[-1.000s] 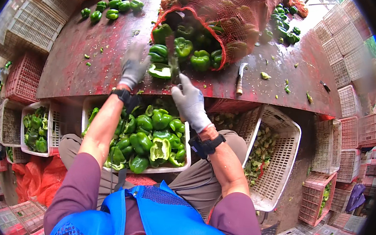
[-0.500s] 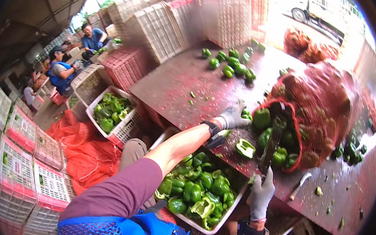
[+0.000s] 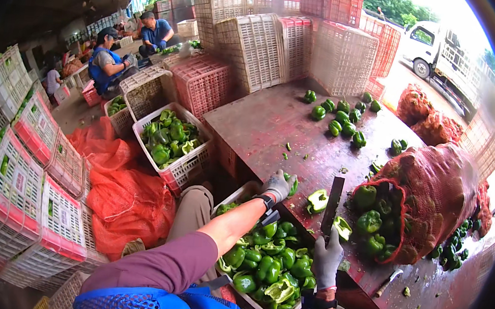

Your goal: Sorting and cutting green bell peppers at an agricultural processing facility.

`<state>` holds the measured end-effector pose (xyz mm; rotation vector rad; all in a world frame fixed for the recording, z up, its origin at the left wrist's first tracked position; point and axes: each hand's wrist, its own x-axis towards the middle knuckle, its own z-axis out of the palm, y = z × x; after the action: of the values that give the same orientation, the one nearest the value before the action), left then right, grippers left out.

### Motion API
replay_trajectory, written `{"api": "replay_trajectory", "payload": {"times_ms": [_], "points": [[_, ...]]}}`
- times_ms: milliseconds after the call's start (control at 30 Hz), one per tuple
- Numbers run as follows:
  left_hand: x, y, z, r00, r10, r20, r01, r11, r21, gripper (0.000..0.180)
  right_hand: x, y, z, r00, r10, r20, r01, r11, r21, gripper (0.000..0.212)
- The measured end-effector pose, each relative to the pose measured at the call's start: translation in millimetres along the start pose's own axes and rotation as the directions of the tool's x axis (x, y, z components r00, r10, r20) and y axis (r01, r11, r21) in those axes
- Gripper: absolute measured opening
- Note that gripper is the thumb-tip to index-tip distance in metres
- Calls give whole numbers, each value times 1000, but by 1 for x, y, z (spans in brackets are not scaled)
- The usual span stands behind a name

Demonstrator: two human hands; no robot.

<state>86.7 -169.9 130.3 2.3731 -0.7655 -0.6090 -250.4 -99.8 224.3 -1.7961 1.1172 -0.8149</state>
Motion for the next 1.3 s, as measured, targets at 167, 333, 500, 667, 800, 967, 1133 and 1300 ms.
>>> {"api": "replay_trajectory", "payload": {"times_ms": [167, 333, 500, 667, 800, 967, 1133, 1300], "points": [[40, 13, -5, 993, 91, -73, -88, 995, 36, 81, 33, -6, 13, 995, -94, -41, 90, 991, -99, 44], [71, -38, 62, 959, 263, -104, -257, 964, 69, 77, 82, 76, 52, 1000, 6, 14, -5, 998, -57, 54], [108, -40, 69, 979, 154, -132, -146, 987, 64, 77, 108, 83, 90, 987, 109, 121, -92, 986, -140, 58], [121, -37, 67, 986, 138, -89, -129, 987, 94, 76, 120, 71, 124, 971, 147, 189, -122, 983, -135, 55], [128, -40, 60, 983, 168, -75, -163, 985, 65, 77, 142, 81, 154, 960, 136, 244, -104, 985, -141, 53], [136, -55, 59, 981, 177, -74, -171, 981, 87, 75, 168, 77, 163, 914, 190, 359, -156, 980, -121, 50], [140, -45, 77, 976, 211, -59, -209, 978, 25, 75, 227, 72, 170, 868, 148, 474, -189, 981, 38, 35], [142, -34, 106, 976, 199, -91, -205, 977, -57, 76, 226, 71, 146, 865, 300, 403, -174, 931, -321, 42]]}}
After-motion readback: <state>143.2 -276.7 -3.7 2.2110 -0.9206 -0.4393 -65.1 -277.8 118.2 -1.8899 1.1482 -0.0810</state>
